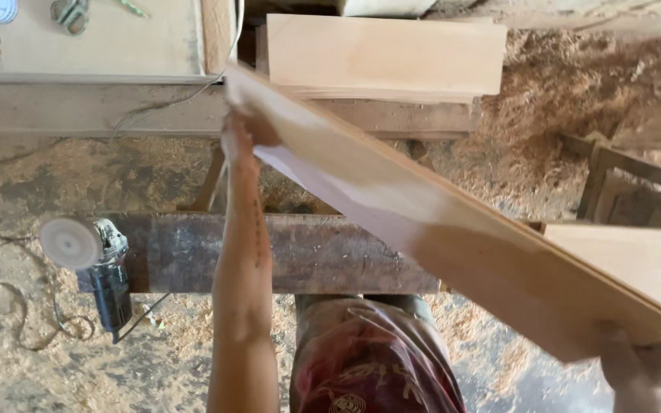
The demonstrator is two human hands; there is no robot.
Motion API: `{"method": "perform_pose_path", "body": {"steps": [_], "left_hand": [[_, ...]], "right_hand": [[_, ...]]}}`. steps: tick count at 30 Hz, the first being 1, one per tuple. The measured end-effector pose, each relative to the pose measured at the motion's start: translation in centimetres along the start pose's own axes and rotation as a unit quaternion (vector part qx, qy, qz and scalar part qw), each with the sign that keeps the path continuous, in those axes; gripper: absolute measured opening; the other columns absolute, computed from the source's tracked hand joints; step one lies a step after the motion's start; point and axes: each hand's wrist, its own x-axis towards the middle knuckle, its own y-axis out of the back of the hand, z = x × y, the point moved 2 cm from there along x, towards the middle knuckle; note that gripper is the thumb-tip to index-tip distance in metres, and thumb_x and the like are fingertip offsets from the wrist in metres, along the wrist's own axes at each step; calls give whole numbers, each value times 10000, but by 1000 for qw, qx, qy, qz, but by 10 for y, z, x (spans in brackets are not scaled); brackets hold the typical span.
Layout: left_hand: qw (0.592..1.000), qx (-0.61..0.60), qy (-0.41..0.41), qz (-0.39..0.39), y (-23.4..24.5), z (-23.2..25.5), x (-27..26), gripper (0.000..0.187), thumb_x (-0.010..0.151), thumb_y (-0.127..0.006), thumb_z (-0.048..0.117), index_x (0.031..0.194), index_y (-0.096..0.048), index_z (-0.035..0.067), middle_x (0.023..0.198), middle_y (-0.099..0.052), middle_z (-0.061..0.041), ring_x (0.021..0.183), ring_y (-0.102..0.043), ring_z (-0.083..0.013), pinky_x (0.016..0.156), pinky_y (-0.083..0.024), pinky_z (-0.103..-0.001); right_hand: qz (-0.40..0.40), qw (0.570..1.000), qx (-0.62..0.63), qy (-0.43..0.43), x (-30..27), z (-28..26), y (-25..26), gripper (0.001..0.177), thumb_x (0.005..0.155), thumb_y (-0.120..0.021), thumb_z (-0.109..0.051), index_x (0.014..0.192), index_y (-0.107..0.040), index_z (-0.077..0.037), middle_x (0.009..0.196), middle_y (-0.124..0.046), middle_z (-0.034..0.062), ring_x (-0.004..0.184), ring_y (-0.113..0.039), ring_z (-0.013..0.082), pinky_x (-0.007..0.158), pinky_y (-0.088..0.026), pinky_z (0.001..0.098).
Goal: The person sands wooden boards with a power sander, moving the tool across the surfaces and edges of the wood and moving aside thin wooden strips.
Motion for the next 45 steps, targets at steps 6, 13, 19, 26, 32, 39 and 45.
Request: {"method": "perform_pose_path", "body": {"steps": [6, 13, 19, 26, 32, 39, 45], "left_hand": [[992, -127, -5, -20, -43, 1, -3, 628, 980, -419, 600, 1406, -583, 168, 1192, -660, -5, 1178, -628, -208, 950, -534, -431], [948, -99, 292, -79, -150, -49, -160, 681, 1039, -621, 419, 1577, -363, 91, 1546, -357, -346, 1390, -447, -470, 1051, -579, -566], [810, -474, 249, -239, -224, -97, -127, 558, 1034, -556, 306, 1503, -457, 20, 1420, -525, -233, 1182, -613, -333, 1034, -550, -536], [838, -479, 219, -144, -291, -171, -18, 392, 1001, -544, 86, 1391, -501, 95, 1327, -599, -148, 1145, -641, -308, 902, -617, -488], [851, -480, 193, -91, -342, -204, -22, 333, 985, -532, 22, 1297, -494, 133, 1215, -615, -145, 1002, -671, -296, 747, -593, -446], [944, -177, 226, -163, -343, -145, -7, 408, 1075, -478, 181, 1362, -582, -91, 1241, -643, -298, 919, -679, -326, 726, -566, -410], [956, -30, 105, -274, -349, -114, 9, 592, 1038, -394, 293, 1557, -311, 19, 1557, -415, -219, 1198, -667, -375, 871, -631, -400]], "right_hand": [[-177, 968, -150, 95, -5, -64, -77, 203, 1014, -715, -60, 1160, -625, 49, 1088, -674, 121, 939, -634, 129, 821, -528, 267], [-273, 905, -251, 208, -45, -107, -255, 181, 997, -740, -67, 1120, -670, 46, 923, -642, 64, 775, -552, 80, 686, -445, 246], [-239, 930, -229, 159, 25, -55, -292, 149, 1024, -701, -95, 941, -620, -3, 805, -594, 29, 618, -511, 90, 551, -428, 299], [-268, 958, -88, -47, 155, 82, -318, 215, 1076, -635, -208, 1107, -635, 5, 948, -646, 57, 767, -631, 150, 655, -548, 338], [-345, 907, -229, -81, 196, 139, -296, 620, 975, -630, -87, 1535, -372, -15, 1272, -635, 171, 1090, -662, 275, 839, -591, 402], [-261, 944, -185, -82, 261, 198, -349, 834, 911, -659, -30, 1613, -214, -104, 1451, -539, 214, 1256, -633, 314, 961, -562, 471], [-301, 951, -72, -7, 335, 249, -420, 852, 969, -715, -34, 1622, -172, -100, 1605, -389, 212, 1466, -481, 362, 1141, -453, 516]]}}
